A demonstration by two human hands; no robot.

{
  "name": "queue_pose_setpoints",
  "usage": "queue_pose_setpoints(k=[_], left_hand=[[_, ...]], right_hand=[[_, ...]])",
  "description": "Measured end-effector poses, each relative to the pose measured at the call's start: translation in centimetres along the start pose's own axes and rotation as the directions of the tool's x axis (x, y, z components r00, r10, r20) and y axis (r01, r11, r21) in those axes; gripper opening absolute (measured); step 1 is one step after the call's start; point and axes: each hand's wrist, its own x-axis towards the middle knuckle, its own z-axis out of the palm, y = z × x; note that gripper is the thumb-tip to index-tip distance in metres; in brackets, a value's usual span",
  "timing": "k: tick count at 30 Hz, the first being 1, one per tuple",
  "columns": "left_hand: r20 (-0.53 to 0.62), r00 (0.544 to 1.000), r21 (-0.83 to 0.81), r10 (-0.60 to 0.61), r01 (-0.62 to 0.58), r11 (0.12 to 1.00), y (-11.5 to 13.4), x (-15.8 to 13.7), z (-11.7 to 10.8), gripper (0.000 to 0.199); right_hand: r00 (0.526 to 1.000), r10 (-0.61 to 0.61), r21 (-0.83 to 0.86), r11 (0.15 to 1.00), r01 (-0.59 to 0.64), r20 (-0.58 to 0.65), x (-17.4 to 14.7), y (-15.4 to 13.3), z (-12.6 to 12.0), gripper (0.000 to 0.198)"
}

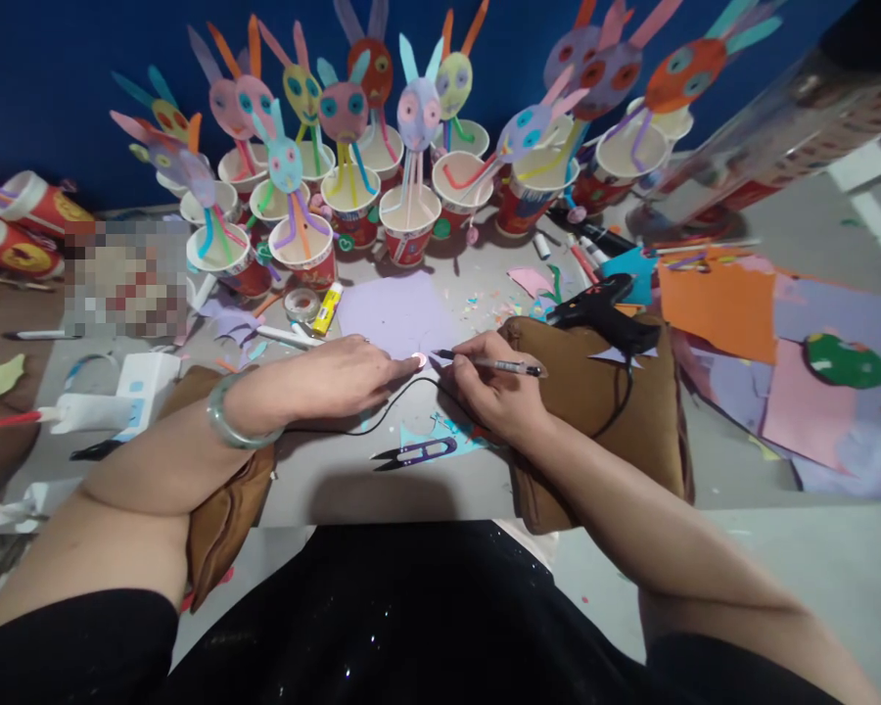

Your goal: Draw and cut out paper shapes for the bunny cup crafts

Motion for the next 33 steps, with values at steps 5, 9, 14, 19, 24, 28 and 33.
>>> queue_pose_setpoints(k=[5, 9, 14, 19, 24, 28, 33], left_hand=[[0.007, 1.000, -0.023, 0.014, -0.014, 1.000, -0.11, -0.05, -0.15, 0.043], [0.000, 1.000, -0.014, 0.021, -0.021, 1.000, -0.15, -0.19, -0.09, 0.043], [0.001, 1.000, -0.020, 0.010, -0.010, 1.000, -0.20, -0.12, 0.07, 0.045], [0.026, 1.000, 0.010, 0.005, -0.005, 1.000, -0.21, -0.06, 0.12, 0.050], [0.007, 1.000, 0.020, -0.017, 0.017, 1.000, -0.13, -0.26, 0.20, 0.049], [-0.029, 1.000, -0.011, 0.005, -0.006, 1.000, -0.32, -0.38, 0.41, 0.047], [-0.011, 1.000, -0.030, 0.017, -0.018, 0.999, -0.46, -0.32, 0.39, 0.047]], right_hand=[[1.000, -0.003, -0.014, 1.000, 0.003, 0.013, 0.13, 0.21, 0.11, 0.007], [0.999, -0.027, -0.019, 0.999, 0.027, 0.037, 0.09, 0.31, 0.09, 0.007], [0.998, -0.027, -0.028, 0.999, 0.029, 0.059, 0.03, 0.19, 0.04, 0.007], [0.996, -0.031, -0.049, 0.998, 0.035, 0.084, 0.06, 0.13, 0.02, 0.005], [0.995, -0.031, -0.094, 0.995, 0.040, 0.098, 0.11, 0.33, 0.07, 0.006], [0.993, -0.028, -0.118, 0.992, 0.042, 0.116, 0.11, 0.35, 0.03, 0.008], [0.990, -0.031, -0.138, 0.989, 0.050, 0.140, 0.04, 0.12, -0.13, 0.008]])
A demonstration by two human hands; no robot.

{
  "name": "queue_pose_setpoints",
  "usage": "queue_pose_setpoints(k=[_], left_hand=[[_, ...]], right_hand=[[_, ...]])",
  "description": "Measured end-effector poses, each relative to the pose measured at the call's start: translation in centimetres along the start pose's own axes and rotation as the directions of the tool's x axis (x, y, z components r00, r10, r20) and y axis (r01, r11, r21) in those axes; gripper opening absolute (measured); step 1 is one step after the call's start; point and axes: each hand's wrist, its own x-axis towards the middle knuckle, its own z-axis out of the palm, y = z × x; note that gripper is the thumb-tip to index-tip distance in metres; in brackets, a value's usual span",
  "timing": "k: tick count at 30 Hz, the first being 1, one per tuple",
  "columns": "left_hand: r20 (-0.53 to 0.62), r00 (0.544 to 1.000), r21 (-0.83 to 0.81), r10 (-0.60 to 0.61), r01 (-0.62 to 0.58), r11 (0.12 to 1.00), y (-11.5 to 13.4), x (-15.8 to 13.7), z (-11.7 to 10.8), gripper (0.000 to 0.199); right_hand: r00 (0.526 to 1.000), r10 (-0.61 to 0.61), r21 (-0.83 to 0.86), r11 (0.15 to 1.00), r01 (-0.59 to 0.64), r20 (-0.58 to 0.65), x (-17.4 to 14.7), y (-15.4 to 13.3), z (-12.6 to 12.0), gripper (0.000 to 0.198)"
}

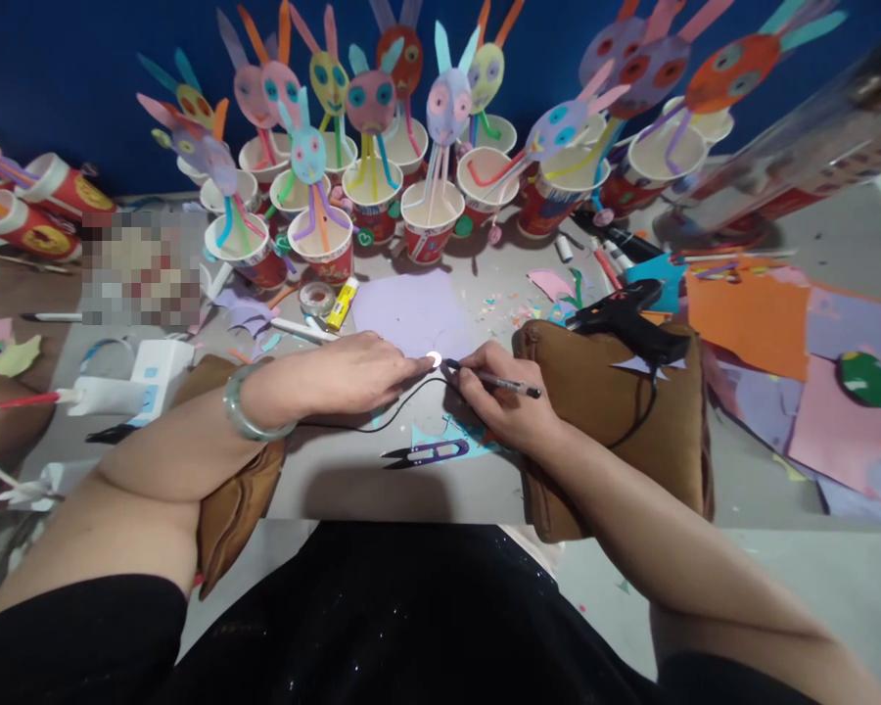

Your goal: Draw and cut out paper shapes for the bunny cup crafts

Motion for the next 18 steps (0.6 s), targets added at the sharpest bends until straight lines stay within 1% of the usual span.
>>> queue_pose_setpoints(k=[5, 14, 18], left_hand=[[-0.029, 1.000, -0.037, 0.005, -0.006, 0.999, -0.15, -0.05, 0.14, 0.048], [-0.027, 0.999, 0.004, 0.030, -0.030, 1.000, -0.11, -0.17, -0.01, 0.047], [-0.038, 0.999, 0.015, 0.035, -0.034, 0.999, -0.20, -0.15, 0.09, 0.048]], right_hand=[[1.000, -0.010, -0.023, 1.000, 0.011, 0.013, -0.14, -0.11, -0.07, 0.008], [0.997, -0.074, -0.094, 0.993, 0.077, 0.033, -0.32, 0.31, 0.10, 0.008], [0.996, -0.080, -0.107, 0.991, 0.084, 0.034, -0.36, 0.40, 0.17, 0.007]])
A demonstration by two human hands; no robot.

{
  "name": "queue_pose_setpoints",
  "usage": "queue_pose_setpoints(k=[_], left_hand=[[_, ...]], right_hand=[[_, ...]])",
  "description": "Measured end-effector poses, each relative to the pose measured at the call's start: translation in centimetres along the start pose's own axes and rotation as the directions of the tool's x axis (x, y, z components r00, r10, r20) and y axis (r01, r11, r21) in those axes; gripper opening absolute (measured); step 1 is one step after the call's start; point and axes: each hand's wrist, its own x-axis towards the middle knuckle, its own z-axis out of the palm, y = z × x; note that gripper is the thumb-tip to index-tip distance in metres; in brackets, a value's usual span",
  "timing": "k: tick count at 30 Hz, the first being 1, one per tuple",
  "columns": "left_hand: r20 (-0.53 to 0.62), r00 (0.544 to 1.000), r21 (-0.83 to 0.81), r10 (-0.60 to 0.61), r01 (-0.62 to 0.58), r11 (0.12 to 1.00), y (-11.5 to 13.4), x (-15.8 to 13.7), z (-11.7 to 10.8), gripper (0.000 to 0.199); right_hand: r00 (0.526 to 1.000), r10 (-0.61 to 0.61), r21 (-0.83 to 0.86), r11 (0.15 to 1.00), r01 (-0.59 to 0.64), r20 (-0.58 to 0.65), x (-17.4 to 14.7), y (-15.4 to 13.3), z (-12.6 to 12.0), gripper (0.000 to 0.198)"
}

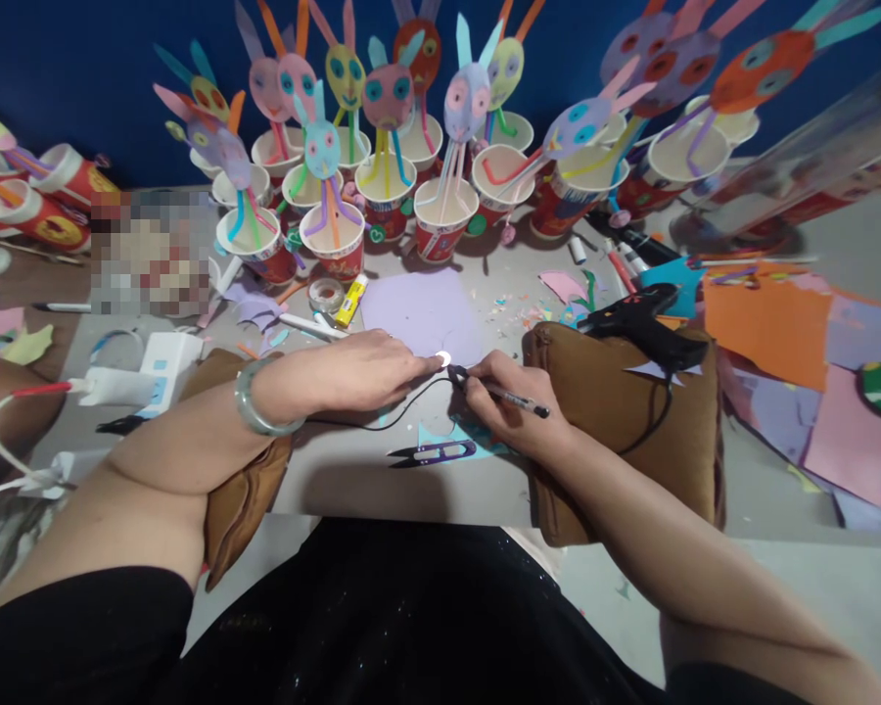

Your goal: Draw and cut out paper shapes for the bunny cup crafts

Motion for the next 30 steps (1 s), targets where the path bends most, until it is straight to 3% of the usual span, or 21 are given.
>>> queue_pose_setpoints(k=[16, 30], left_hand=[[-0.013, 1.000, -0.010, 0.005, -0.005, 1.000, 0.08, 0.06, 0.02, 0.047], [-0.005, 1.000, -0.024, -0.012, 0.011, 1.000, 0.22, 0.18, -0.10, 0.047]], right_hand=[[0.998, -0.044, -0.047, 0.998, 0.046, 0.042, -0.28, 0.00, 0.17, 0.012], [0.987, -0.157, -0.036, 0.987, 0.158, 0.025, -0.06, -0.19, 0.56, 0.014]])
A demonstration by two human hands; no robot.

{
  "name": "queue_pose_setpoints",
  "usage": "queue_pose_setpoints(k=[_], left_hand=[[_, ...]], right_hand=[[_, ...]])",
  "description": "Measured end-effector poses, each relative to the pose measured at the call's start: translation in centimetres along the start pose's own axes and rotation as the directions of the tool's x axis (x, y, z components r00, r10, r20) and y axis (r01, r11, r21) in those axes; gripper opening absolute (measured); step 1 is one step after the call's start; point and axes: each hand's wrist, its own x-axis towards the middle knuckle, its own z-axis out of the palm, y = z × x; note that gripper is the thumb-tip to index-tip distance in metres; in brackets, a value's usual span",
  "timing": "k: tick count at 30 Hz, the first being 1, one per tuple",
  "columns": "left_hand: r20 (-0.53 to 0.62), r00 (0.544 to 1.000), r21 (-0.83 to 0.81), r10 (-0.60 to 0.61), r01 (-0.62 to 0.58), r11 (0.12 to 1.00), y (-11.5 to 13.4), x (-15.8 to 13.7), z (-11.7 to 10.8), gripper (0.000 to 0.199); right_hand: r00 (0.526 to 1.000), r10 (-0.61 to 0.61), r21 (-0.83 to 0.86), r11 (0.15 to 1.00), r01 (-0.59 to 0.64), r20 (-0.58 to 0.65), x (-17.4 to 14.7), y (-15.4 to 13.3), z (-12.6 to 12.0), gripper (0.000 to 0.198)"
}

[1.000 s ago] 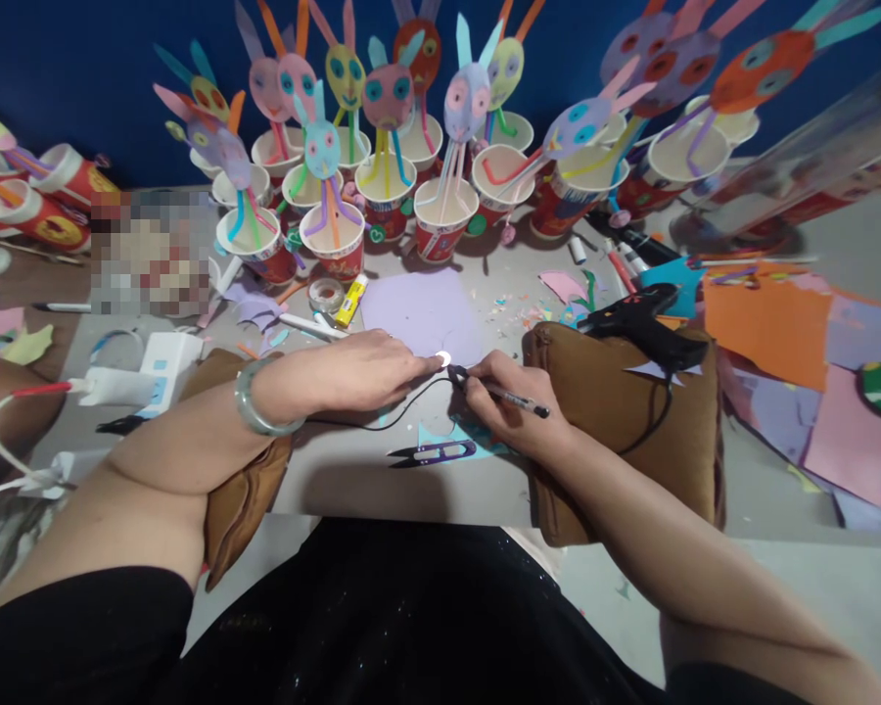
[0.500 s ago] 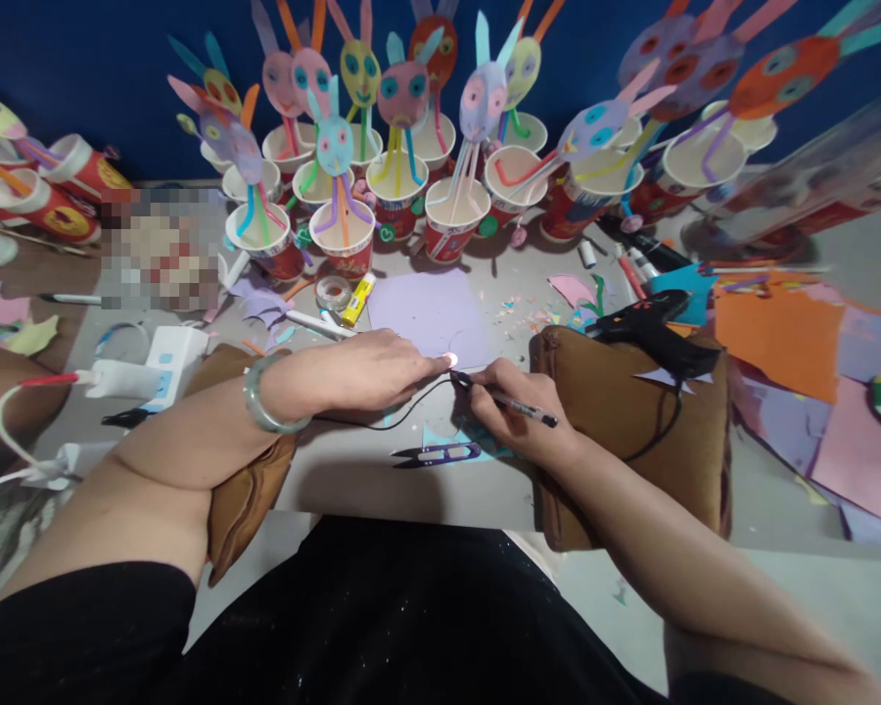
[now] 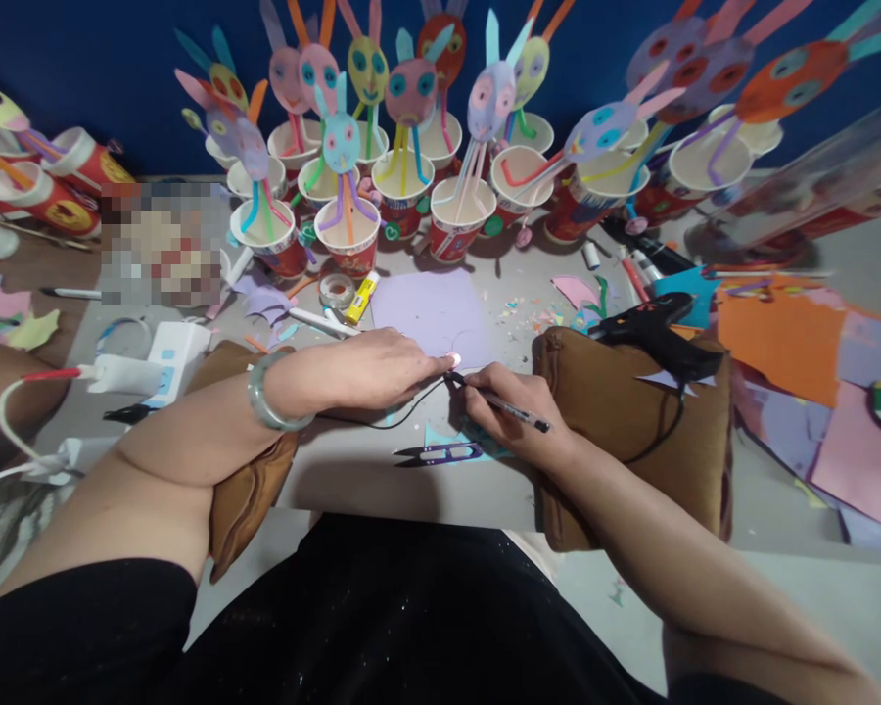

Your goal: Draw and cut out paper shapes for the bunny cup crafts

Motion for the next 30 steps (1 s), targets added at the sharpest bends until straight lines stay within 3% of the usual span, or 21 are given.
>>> queue_pose_setpoints(k=[12, 22, 30], left_hand=[[-0.039, 0.998, 0.035, 0.041, -0.040, 0.999, -0.36, -0.31, 0.49, 0.047], [-0.008, 1.000, 0.027, 0.023, -0.023, 0.999, -0.33, -0.17, 0.30, 0.049], [-0.025, 1.000, 0.021, 0.018, -0.017, 1.000, -0.27, -0.25, 0.42, 0.045]], right_hand=[[0.975, 0.216, 0.012, 0.976, -0.217, 0.056, 0.06, -0.41, -0.84, 0.016], [0.963, 0.267, 0.002, 0.964, -0.267, 0.020, 0.26, -0.28, -0.70, 0.015], [0.974, 0.224, -0.031, 0.974, -0.223, 0.045, 0.13, -0.25, -0.84, 0.017]])
